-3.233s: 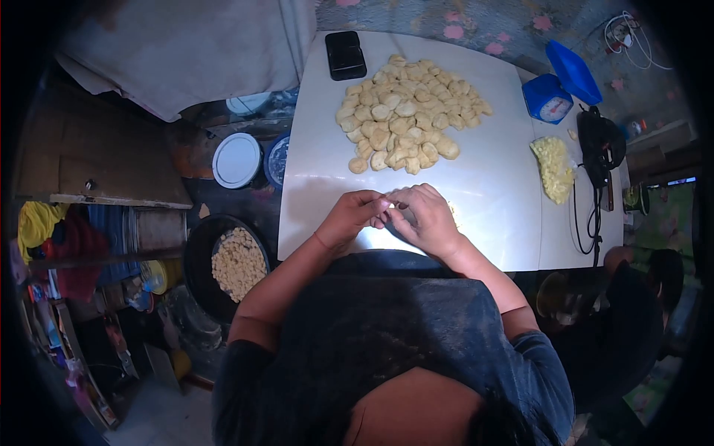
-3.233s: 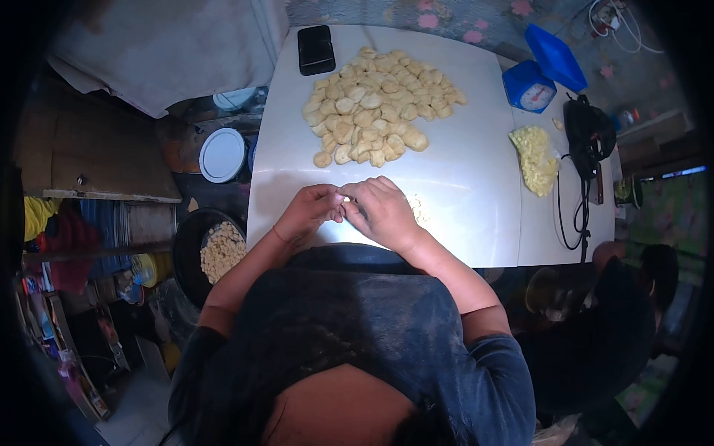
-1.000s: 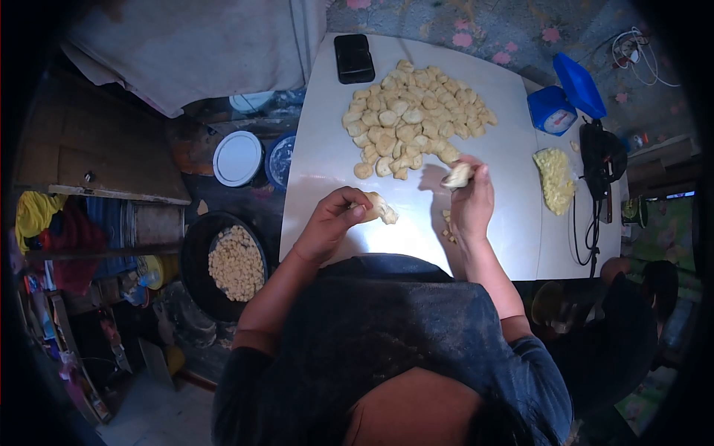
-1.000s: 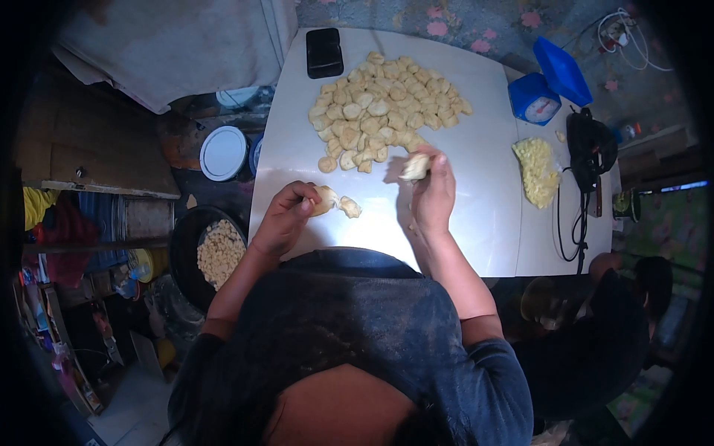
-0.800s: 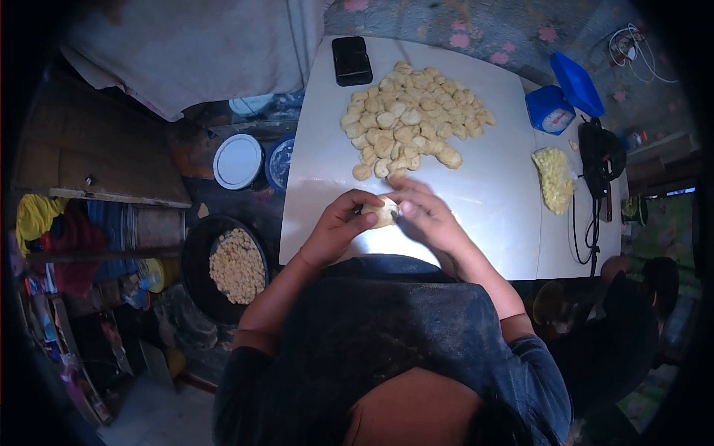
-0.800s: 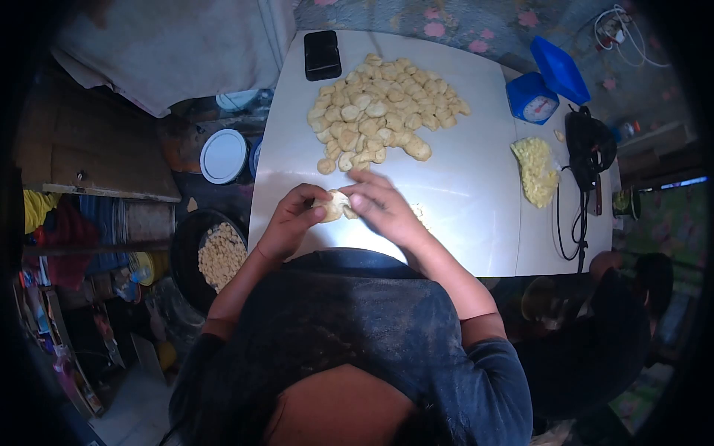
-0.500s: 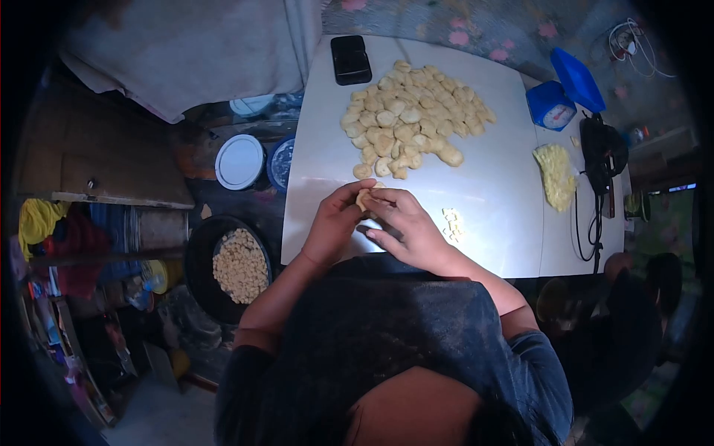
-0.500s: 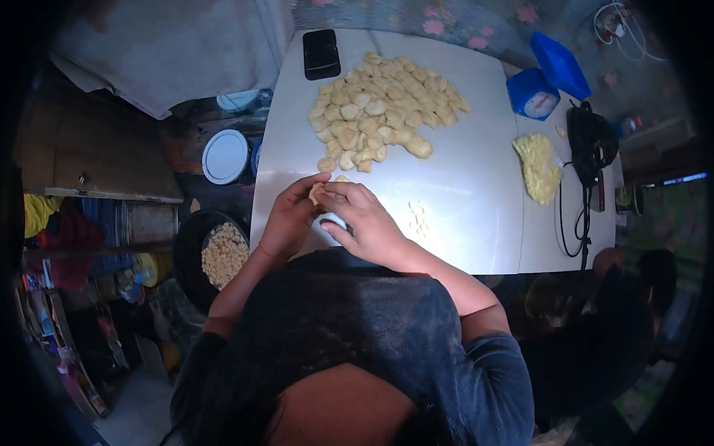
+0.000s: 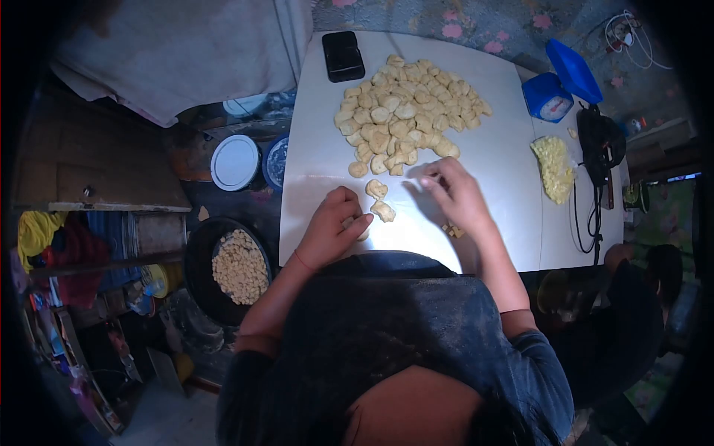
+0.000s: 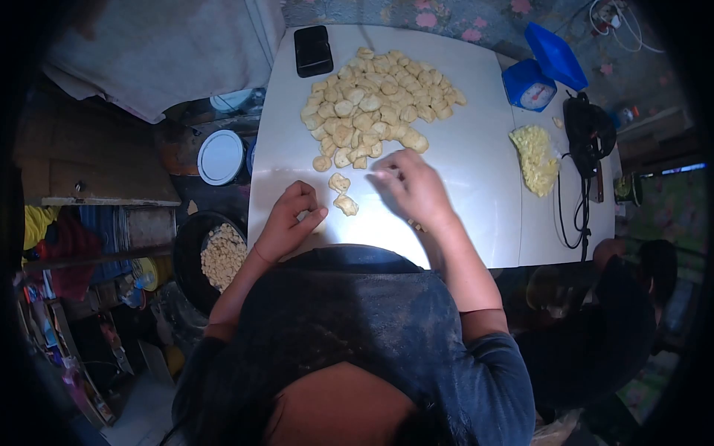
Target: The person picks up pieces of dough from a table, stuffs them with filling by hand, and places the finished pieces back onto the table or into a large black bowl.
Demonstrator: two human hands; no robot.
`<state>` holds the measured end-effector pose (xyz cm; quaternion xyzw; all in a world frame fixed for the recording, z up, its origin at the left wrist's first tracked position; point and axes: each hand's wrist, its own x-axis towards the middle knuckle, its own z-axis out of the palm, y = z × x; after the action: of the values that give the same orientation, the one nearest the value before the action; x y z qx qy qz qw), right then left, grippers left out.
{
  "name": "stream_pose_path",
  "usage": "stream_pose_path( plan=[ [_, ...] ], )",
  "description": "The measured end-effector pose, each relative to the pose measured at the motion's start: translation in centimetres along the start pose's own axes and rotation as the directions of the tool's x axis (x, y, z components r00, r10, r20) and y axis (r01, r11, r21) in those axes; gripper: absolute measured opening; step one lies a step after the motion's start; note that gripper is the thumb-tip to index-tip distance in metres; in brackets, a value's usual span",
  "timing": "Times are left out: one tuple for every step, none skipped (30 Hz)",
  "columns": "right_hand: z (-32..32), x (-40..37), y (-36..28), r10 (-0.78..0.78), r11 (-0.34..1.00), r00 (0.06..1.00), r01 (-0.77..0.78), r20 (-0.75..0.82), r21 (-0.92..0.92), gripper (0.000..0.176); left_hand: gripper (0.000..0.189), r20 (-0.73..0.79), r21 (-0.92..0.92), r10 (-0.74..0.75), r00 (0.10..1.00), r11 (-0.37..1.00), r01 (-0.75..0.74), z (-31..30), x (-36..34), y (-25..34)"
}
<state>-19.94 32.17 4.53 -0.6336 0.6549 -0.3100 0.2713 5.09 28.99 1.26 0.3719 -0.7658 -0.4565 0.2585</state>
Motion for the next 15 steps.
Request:
stream_pose_path(
  plan=[
    [-0.9,-0.2,0.6,0.098,0.991,0.995,-0.095,0.033,-0.098,0.024,0.021,-0.02,0.198,0.167,0.986,0.967,-0.16,-0.3,-0.1,-0.4],
    [-1.8,-0.5,1.1,0.101,0.991,0.994,-0.098,0.033,-0.096,0.024,0.023,0.041,0.296,0.113,0.993,0.947,-0.12,-0.5,-0.3,-0.6],
    [-2.6,-0.9,1.6,0.128,0.972,0.981,-0.095,0.146,-0.213,0.023,0.023,0.043,0.295,0.112,0.993,0.948,-0.12,-0.6,-0.4,-1.0],
    [-3.0,-1.1,1.8,0.166,0.942,0.954,-0.078,0.251,-0.327,0.023,0.022,0.116,0.338,0.032,0.993,0.939,-0.07,-0.7,-0.5,-1.6],
    [-2.8,-1.3,2.3,0.169,0.941,0.953,-0.08,0.25,-0.329,0.023,0.022,0.186,0.382,-0.049,0.981,0.924,-0.026,-0.7,-0.3,-1.6],
    [-2.2,-1.6,3.1,0.152,0.926,0.948,-0.039,0.278,-0.376,0.023,0.022,0.189,0.379,-0.048,0.981,0.925,-0.028,-0.6,-0.2,-1.4],
    [-1.8,-1.8,3.6,0.136,0.908,0.942,0.005,0.306,-0.419,0.024,0.023,0.16,0.277,-0.137,0.977,0.957,0.089,-0.5,0.0,-1.0],
    [-1.6,-1.8,3.5,0.181,0.917,0.936,-0.051,0.3,-0.396,0.018,0.026,0.139,0.17,-0.229,0.963,0.964,0.205,-0.5,0.2,-0.7],
    [-1.5,-1.8,3.5,0.18,0.917,0.937,-0.05,0.299,-0.396,0.018,0.026,0.138,0.171,-0.228,0.964,0.964,0.204,-0.3,0.4,-0.7],
    [-1.4,-1.9,3.5,0.111,0.922,0.961,-0.004,0.254,-0.386,0.017,0.027,0.117,0.168,-0.159,0.98,0.976,0.138,-0.1,0.6,-0.6],
    [-1.3,-1.9,3.5,0.041,0.925,0.977,0.042,0.208,-0.378,0.016,0.03,0.096,0.166,-0.089,0.991,0.983,0.072,0.0,0.9,-0.5],
    [-1.2,-2.0,3.6,0.038,0.925,0.978,0.044,0.207,-0.377,0.016,0.03,0.094,0.168,-0.088,0.992,0.983,0.071,0.3,1.1,-0.5],
    [-1.0,-2.1,3.8,0.06,0.969,0.988,-0.023,0.146,-0.245,0.014,0.03,0.059,0.189,-0.051,0.997,0.981,0.039,0.5,1.3,-0.5],
    [-0.8,-2.1,4.0,0.091,0.991,0.992,-0.082,0.089,-0.102,0.014,0.029,0.024,0.211,-0.013,1.0,0.978,0.007,0.7,1.5,-0.5],
    [-0.6,-2.1,4.1,0.089,0.992,0.992,-0.079,0.089,-0.101,0.014,0.029,0.022,0.212,-0.012,1.0,0.977,0.007,1.0,1.6,-0.7]
  ],
)
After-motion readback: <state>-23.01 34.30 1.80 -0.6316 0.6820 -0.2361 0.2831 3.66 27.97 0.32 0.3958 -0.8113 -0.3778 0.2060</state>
